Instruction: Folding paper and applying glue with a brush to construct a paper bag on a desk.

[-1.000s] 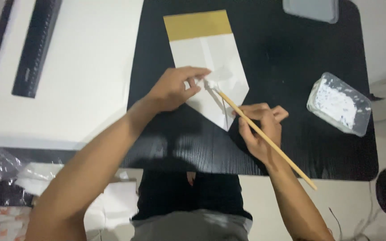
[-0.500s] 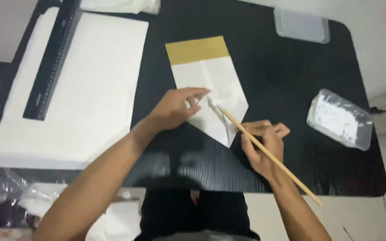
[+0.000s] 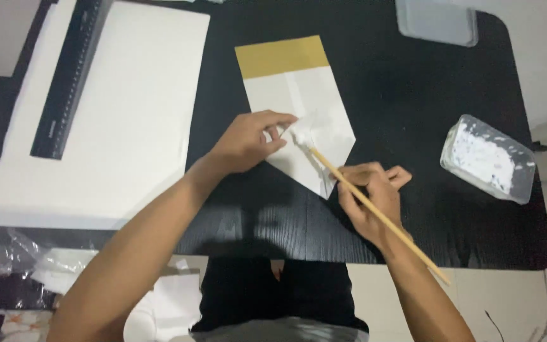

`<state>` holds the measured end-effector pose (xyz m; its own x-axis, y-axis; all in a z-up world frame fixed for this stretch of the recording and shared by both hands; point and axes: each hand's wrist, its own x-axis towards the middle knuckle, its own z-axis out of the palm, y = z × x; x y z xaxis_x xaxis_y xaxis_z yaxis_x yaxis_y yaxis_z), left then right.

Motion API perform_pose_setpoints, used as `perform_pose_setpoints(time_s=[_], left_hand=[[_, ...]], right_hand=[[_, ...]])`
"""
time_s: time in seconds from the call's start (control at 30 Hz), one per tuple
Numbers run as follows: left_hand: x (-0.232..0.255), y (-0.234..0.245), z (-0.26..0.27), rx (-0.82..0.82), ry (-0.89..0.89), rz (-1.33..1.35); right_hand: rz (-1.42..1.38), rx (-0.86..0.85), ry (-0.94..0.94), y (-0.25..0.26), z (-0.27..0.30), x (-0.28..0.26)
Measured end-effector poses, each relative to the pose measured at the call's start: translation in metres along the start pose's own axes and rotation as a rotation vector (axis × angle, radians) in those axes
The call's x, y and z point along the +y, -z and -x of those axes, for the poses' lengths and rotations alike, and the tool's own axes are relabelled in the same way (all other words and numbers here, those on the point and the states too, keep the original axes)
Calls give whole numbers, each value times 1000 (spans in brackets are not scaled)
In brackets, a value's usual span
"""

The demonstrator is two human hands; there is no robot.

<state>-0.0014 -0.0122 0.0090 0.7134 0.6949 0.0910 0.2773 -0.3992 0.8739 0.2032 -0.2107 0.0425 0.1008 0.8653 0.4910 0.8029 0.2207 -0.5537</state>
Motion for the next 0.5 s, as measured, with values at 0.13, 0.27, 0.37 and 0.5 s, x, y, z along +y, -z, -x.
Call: perform_pose_setpoints(time_s=[0.13,0.27,0.37,0.5], left_hand=[[-1,2,3,-22,-34,32],[0,3,0,-29,39,71],[2,4,0,-36,51,83],[2,4,1,-26,39,103]], right_hand=[[112,91,-4,5,10,12],[76,10,-46,9,-6,-18],[23,-42,-10,6,-7,-20],[54,-17,-1,-1,6,15]])
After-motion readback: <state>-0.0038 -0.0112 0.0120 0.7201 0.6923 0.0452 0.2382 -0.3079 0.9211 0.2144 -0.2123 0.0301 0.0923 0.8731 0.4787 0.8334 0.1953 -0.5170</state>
